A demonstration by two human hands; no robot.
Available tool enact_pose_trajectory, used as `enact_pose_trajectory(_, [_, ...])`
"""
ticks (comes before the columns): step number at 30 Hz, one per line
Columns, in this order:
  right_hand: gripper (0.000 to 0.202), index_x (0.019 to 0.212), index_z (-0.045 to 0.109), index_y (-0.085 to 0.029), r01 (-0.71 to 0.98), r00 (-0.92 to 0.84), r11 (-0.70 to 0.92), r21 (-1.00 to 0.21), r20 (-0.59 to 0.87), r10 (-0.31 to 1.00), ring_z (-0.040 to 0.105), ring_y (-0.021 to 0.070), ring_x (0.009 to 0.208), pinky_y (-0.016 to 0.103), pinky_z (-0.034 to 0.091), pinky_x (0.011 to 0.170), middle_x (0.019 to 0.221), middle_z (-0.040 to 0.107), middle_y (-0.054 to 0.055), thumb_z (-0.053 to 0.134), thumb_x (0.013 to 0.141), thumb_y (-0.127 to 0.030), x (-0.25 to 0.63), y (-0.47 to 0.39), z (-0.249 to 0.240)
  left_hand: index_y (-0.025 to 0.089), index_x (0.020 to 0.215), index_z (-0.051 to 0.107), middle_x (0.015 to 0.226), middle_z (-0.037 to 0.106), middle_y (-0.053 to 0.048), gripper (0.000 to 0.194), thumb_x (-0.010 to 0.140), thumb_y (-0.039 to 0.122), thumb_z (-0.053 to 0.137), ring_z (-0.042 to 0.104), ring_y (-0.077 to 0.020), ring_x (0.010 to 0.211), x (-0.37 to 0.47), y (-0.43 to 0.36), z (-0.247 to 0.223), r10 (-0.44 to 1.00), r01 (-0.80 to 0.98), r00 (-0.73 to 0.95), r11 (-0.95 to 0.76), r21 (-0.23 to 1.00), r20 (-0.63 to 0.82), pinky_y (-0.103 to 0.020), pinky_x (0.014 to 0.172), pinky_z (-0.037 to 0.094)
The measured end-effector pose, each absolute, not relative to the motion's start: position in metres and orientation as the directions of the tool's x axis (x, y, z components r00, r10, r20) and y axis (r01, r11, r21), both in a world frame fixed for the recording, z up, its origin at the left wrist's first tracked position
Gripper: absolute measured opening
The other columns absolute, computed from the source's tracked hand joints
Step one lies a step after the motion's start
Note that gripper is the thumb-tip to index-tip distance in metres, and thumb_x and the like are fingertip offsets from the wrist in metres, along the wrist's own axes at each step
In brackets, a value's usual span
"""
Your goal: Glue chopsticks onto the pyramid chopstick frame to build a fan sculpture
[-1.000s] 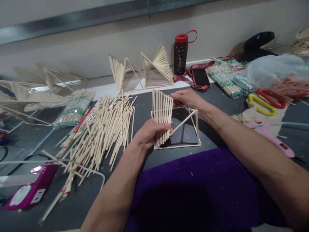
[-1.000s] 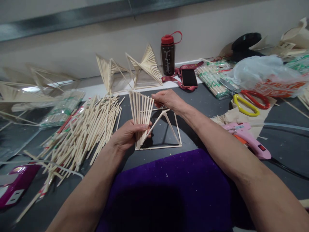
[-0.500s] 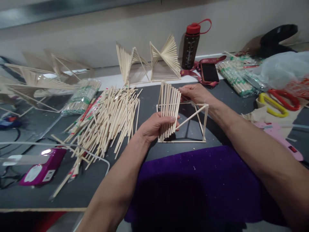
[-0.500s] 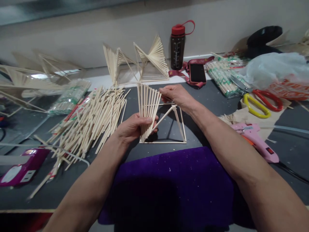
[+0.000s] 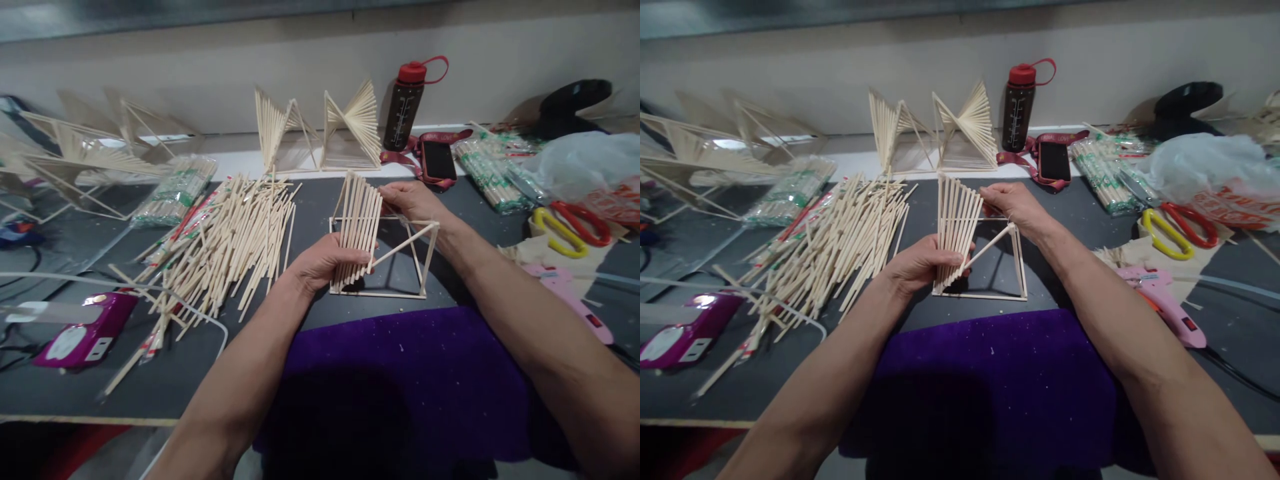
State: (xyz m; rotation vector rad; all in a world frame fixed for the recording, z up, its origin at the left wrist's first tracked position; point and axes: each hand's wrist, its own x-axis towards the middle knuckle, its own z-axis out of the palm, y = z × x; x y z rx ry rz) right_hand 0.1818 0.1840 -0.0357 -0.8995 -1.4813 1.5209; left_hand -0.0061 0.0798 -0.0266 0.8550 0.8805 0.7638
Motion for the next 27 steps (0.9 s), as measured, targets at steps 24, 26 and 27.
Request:
enact_pose_trajectory(24, [0.039,0.064,0.062,-0.016,-0.077,-0.434,0.074,-0.994,0.100,0.895,0.048,0.0102,0.056,0.027,0.037,0.058,0.060,0.057,-0.001,0.072,0.073,-0.053,0.1858,0.1836,-0.0404,0.009,0.081,0.066,0.067,0.066,-0.007,0.025,0.059,0.016,0.077,0.065,-0.0169,0.060,0.0001,0.0737,-0.0238,0.803,-0.248,0.496,0.495,0.833,-0.330,-0.029,0.061,0.054])
enact_pose_trajectory(26, [0.040,0.064,0.062,-0.016,-0.071,-0.428,0.073,-0.995,0.097,0.899,0.047,0.0099,0.055,0.026,0.036,0.057,0.059,0.056,-0.001,0.072,0.072,-0.054,0.1862,0.1813,-0.0382,0.009,0.079,0.065,0.065,0.066,-0.007,0.024,0.059,0.016,0.077,0.065,-0.0162,0.059,0.0004,0.0731,-0.0249,0.806,-0.250,0.495,0.490,0.835,-0.325,-0.028,0.058,0.053])
enact_pose_trajectory(27, [0.040,0.063,0.062,-0.016,-0.070,-0.425,0.073,-0.995,0.096,0.900,0.046,0.0098,0.055,0.026,0.036,0.056,0.059,0.057,-0.001,0.072,0.072,-0.054,0.1864,0.1803,-0.0372,0.009,0.079,0.065,0.065,0.066,-0.006,0.024,0.059,0.016,0.077,0.064,-0.0158,0.058,0.0004,0.0731,-0.0257,0.807,-0.252,0.495,0.488,0.836,-0.322,-0.027,0.057,0.053])
